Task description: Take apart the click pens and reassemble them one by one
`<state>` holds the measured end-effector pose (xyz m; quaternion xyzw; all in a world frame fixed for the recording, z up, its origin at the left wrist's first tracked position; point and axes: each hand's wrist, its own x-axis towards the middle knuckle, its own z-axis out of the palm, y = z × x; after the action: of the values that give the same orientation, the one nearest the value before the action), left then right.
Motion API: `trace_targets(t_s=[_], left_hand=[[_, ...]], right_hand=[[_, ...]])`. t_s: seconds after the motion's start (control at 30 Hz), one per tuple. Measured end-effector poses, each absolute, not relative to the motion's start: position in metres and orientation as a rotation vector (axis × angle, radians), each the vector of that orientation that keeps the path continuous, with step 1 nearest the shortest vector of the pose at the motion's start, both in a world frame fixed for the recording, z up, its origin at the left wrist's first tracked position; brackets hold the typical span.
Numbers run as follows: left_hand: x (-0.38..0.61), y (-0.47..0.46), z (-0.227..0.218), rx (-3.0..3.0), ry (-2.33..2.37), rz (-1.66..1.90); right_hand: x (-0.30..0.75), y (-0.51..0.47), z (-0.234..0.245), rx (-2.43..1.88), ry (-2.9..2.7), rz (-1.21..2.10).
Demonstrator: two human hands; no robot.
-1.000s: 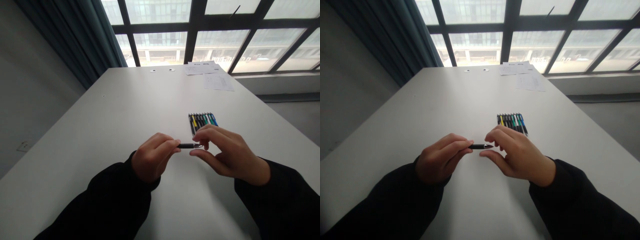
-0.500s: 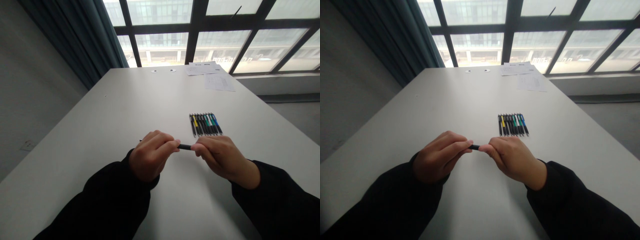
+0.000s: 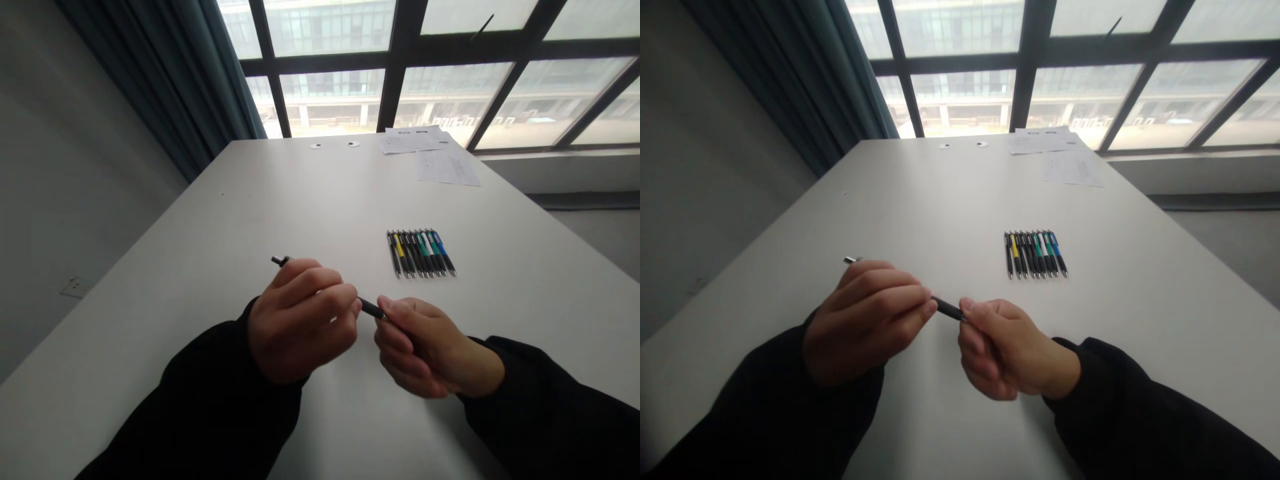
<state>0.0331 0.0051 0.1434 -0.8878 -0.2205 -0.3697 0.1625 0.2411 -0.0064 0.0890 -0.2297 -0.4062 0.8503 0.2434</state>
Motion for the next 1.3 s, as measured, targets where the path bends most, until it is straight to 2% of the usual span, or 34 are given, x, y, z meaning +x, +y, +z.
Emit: trace_targets(t_s=[0.07,0.13,0.3,0.37,0.43,0.53,0.6,0.7,0.8,0.93,1.03,1.3], left_hand=[[0.03,0.007,0.143,-2.533,-0.584,-1.025],[0.025,0.011,0.138,-2.568,-0.554,-0.976],[0.018,0.022,0.131,-2.661,-0.635,-0.822],[0.019,0.022,0.13,-2.665,-0.648,-0.807],[0.02,0.022,0.128,-2.65,-0.627,-0.833],[0.021,0.019,0.126,-2.623,-0.553,-0.919],[0.021,0.017,0.126,-2.548,-0.582,-1.013],[0.021,0.015,0.128,-2.362,-0.812,-1.226],[0.024,0.013,0.129,-2.465,-1.068,-1.533],[0.033,0.008,0.128,-2.779,-1.278,-2.102],[0.039,0.003,0.13,-2.844,-1.364,-2.378],[0.04,-0.001,0.129,-2.953,-1.246,-2.482]], right_hand=[[0.236,-0.008,0.084,-0.543,-0.986,2.442],[0.234,-0.008,0.084,-0.612,-1.199,2.276],[0.239,-0.007,0.086,-0.945,-2.0,1.012],[0.24,-0.008,0.085,-0.967,-2.072,0.836],[0.239,-0.009,0.082,-0.973,-2.025,1.005],[0.235,-0.012,0.079,-0.924,-1.766,1.629],[0.232,-0.015,0.079,-0.83,-1.599,1.878],[0.229,-0.02,0.082,-0.765,-1.583,1.726],[0.226,-0.024,0.083,-0.78,-1.612,1.562],[0.22,-0.029,0.08,-0.745,-1.662,1.577],[0.217,-0.031,0.076,-0.707,-1.693,1.606],[0.216,-0.031,0.067,-0.685,-1.694,1.615]])
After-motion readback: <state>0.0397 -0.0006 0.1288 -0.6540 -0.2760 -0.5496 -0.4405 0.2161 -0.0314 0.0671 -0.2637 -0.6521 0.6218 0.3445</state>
